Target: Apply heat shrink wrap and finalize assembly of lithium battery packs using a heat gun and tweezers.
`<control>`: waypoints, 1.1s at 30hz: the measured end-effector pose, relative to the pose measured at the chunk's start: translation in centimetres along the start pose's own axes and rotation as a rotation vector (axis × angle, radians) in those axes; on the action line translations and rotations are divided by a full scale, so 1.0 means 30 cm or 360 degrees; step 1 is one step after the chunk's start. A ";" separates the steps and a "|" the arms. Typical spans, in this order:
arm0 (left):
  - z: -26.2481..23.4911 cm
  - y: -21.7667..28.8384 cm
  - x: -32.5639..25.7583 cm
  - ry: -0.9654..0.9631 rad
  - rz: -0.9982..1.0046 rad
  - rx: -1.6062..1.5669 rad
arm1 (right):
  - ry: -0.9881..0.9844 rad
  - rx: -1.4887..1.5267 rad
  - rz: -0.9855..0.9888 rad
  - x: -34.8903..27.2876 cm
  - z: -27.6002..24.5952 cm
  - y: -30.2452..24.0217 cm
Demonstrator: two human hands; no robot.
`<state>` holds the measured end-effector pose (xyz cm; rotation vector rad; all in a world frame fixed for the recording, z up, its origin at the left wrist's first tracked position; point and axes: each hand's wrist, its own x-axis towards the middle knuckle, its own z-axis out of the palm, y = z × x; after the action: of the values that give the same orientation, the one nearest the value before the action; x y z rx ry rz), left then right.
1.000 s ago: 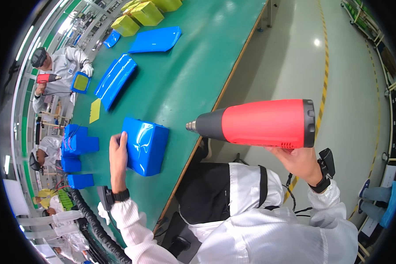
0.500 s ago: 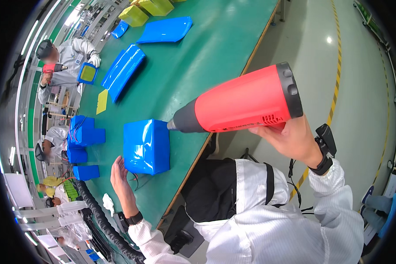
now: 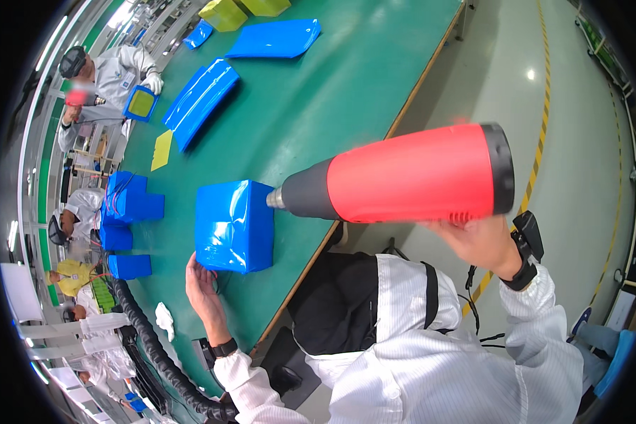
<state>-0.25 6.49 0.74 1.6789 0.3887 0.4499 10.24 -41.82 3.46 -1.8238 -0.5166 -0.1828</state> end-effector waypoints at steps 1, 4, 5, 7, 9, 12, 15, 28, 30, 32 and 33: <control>0.001 -0.017 0.000 0.0009 0.0000 -0.0003 | -0.0008 -0.0380 -0.0277 -0.012 -0.002 0.001; -0.005 -0.059 -0.003 0.0095 0.0061 -0.0014 | -0.0166 -0.0381 -0.0230 -0.060 -0.001 -0.013; -0.014 -0.073 -0.006 0.0108 0.0064 -0.0011 | -0.0232 -0.0526 -0.0295 -0.081 -0.005 -0.009; -0.013 -0.100 -0.004 0.0192 0.0119 0.0004 | -0.0251 -0.0642 -0.0481 -0.168 -0.017 0.061; -0.019 -0.112 -0.003 0.0172 0.0125 0.0000 | -0.0336 -0.0406 -0.0175 -0.235 -0.031 0.105; -0.004 -0.109 -0.003 0.0178 0.0131 -0.0002 | -0.0349 -0.0474 -0.0166 -0.255 -0.022 0.100; 0.006 -0.105 -0.008 0.0219 0.0130 -0.0001 | -0.0262 -0.0434 -0.0178 -0.219 -0.030 0.048; 0.000 -0.109 -0.010 0.0237 0.0130 -0.0044 | -0.0200 -0.0241 -0.0177 -0.129 -0.039 -0.114; 0.001 -0.107 -0.020 0.0225 0.0144 -0.0031 | -0.0263 -0.0261 -0.0150 -0.142 -0.036 -0.114; 0.013 -0.099 -0.032 0.0222 0.0160 -0.0015 | -0.0330 -0.0277 -0.0130 -0.144 -0.035 -0.101; 0.027 -0.094 -0.034 0.0200 0.0155 0.0013 | -0.0394 -0.0317 -0.0237 -0.143 -0.042 -0.095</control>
<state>-0.72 5.72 -2.24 1.6873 0.4019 0.6286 5.36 -43.45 4.72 -2.0150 -0.8344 -0.1130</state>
